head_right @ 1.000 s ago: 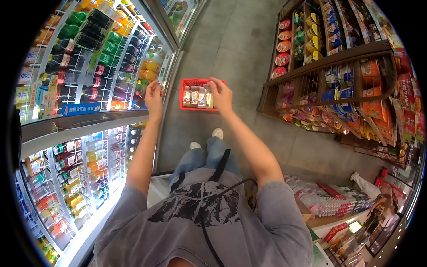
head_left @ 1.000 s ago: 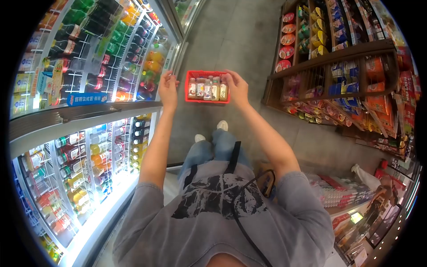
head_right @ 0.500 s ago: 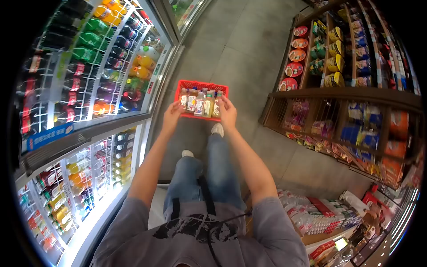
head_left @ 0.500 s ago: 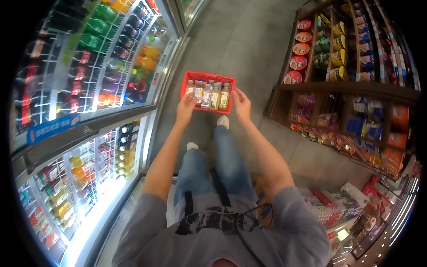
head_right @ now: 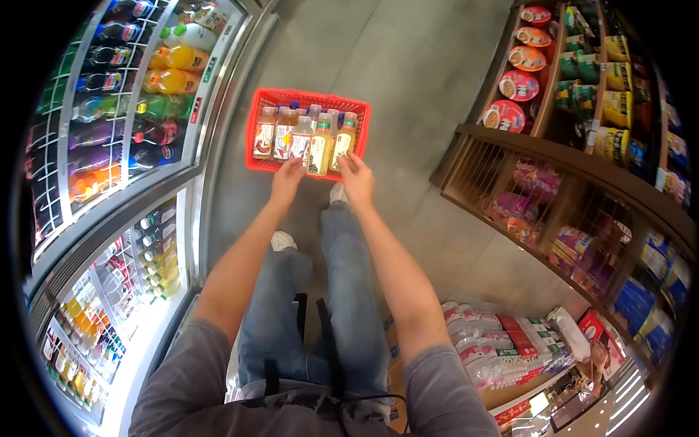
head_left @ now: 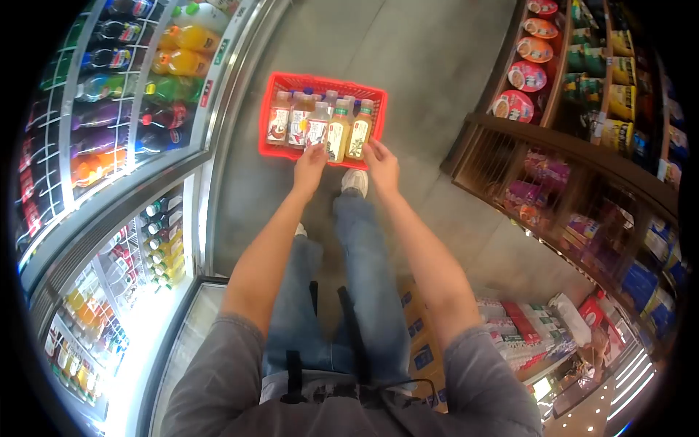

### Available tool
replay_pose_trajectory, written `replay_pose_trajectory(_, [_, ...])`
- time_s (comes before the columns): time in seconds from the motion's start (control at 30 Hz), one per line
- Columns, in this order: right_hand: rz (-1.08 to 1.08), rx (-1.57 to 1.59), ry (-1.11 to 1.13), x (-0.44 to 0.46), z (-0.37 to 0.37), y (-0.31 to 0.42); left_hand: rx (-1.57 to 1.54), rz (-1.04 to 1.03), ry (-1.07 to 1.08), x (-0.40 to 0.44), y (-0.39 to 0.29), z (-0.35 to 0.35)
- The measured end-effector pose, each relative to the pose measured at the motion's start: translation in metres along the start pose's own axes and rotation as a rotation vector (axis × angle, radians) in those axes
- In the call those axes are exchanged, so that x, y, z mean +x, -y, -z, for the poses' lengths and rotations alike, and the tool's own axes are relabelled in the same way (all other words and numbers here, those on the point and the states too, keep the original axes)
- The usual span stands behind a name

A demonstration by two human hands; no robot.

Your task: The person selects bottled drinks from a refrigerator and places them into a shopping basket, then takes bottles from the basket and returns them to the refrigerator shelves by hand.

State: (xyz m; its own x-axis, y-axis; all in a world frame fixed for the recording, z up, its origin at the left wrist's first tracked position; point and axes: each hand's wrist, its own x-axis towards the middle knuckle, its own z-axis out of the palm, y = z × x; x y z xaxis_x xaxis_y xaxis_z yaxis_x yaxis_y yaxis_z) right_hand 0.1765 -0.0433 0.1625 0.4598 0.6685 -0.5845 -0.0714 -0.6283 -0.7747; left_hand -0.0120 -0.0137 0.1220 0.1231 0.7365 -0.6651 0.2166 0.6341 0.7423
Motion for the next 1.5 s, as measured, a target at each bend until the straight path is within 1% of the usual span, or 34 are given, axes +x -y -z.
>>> replay_pose_trajectory(0.1, [-0.031, -0.003, 0.032, 0.023, -0.020, -0.029, 0.057, -0.057, -0.072, 0.033, 0.026, -0.007])
replay_pose_trajectory(0.27, [0.008, -0.165, 0.031, 0.059, -0.044, -0.068, 0.105, -0.028, -0.076, 0.074, 0.071, -0.013])
replay_pose_trajectory(0.33, [-0.010, -0.114, 0.036, 0.067, -0.053, -0.083, 0.099, -0.029, -0.064, 0.081, 0.081, -0.013])
replay_pose_trajectory(0.4, [-0.011, -0.062, 0.037, 0.072, -0.062, -0.094, 0.254, 0.021, -0.109, 0.089, 0.085, -0.016])
replay_pose_trajectory(0.47, [-0.009, -0.202, 0.044, 0.076, -0.067, -0.101, 0.297, 0.024, -0.125, 0.091, 0.090, -0.020])
replay_pose_trajectory(0.5, [-0.010, -0.203, 0.046, 0.077, -0.069, -0.101, 0.343, 0.037, -0.143, 0.089, 0.093, -0.021])
replay_pose_trajectory(0.57, [0.024, -0.257, 0.073, 0.075, -0.072, -0.104, 0.337, 0.058, -0.160, 0.092, 0.097, -0.026])
replay_pose_trajectory(0.63, [0.016, -0.226, 0.070, 0.076, -0.077, -0.115, 0.370, 0.064, -0.204, 0.090, 0.093, -0.032])
replay_pose_trajectory(0.67, [0.014, -0.196, 0.063, 0.078, -0.079, -0.120, 0.371, 0.063, -0.207, 0.091, 0.091, -0.034])
replay_pose_trajectory(0.73, [0.021, -0.233, 0.056, 0.087, -0.081, -0.140, 0.445, 0.135, -0.141, 0.094, 0.089, -0.035])
replay_pose_trajectory(0.8, [0.025, -0.275, 0.051, 0.091, -0.081, -0.151, 0.423, 0.132, -0.112, 0.094, 0.091, -0.037])
replay_pose_trajectory(0.87, [0.025, -0.315, 0.047, 0.091, -0.081, -0.151, 0.391, 0.089, -0.214, 0.098, 0.098, -0.040])
replay_pose_trajectory(0.9, [0.024, -0.319, 0.050, 0.090, -0.080, -0.148, 0.388, 0.092, -0.215, 0.100, 0.106, -0.043])
replay_pose_trajectory(0.97, [0.032, -0.388, 0.111, 0.090, -0.079, -0.140, 0.337, 0.023, -0.240, 0.101, 0.120, -0.051])
replay_pose_trajectory(1.0, [0.030, -0.390, 0.113, 0.091, -0.079, -0.142, 0.335, 0.027, -0.241, 0.098, 0.116, -0.055])
replay_pose_trajectory(1.07, [-0.027, -0.320, 0.073, 0.095, -0.080, -0.149, 0.210, 0.155, -0.266, 0.087, 0.101, -0.065])
replay_pose_trajectory(1.1, [-0.027, -0.320, 0.073, 0.093, -0.080, -0.152, 0.232, 0.180, -0.292, 0.087, 0.104, -0.066])
replay_pose_trajectory(1.13, [0.024, -0.368, 0.031, 0.093, -0.080, -0.155, 0.229, 0.178, -0.294, 0.087, 0.107, -0.064])
replay_pose_trajectory(1.17, [0.079, -0.416, -0.012, 0.096, -0.079, -0.157, 0.209, 0.172, -0.275, 0.089, 0.110, -0.060])
replay_pose_trajectory(1.2, [0.082, -0.419, -0.011, 0.099, -0.077, -0.158, 0.190, 0.170, -0.254, 0.089, 0.110, -0.059])
replay_pose_trajectory(1.23, [0.059, -0.403, 0.007, 0.101, -0.075, -0.161, 0.188, 0.173, -0.256, 0.089, 0.109, -0.059])
replay_pose_trajectory(1.3, [0.026, -0.384, 0.034, 0.100, -0.074, -0.166, 0.299, 0.055, -0.162, 0.086, 0.109, -0.055])
replay_pose_trajectory(1.33, [-0.014, -0.348, 0.024, 0.099, -0.074, -0.167, 0.303, 0.063, -0.163, 0.083, 0.108, -0.054])
replay_pose_trajectory(1.4, [-0.057, -0.316, 0.015, 0.092, -0.069, -0.161, 0.212, 0.043, -0.122, 0.079, 0.104, -0.055])
replay_pose_trajectory(1.43, [-0.086, -0.372, 0.032, 0.088, -0.064, -0.150, 0.154, -0.018, -0.116, 0.078, 0.111, -0.054])
replay_pose_trajectory(1.5, [-0.115, -0.428, 0.052, 0.077, -0.060, -0.139, 0.137, 0.003, -0.088, 0.071, 0.109, -0.050])
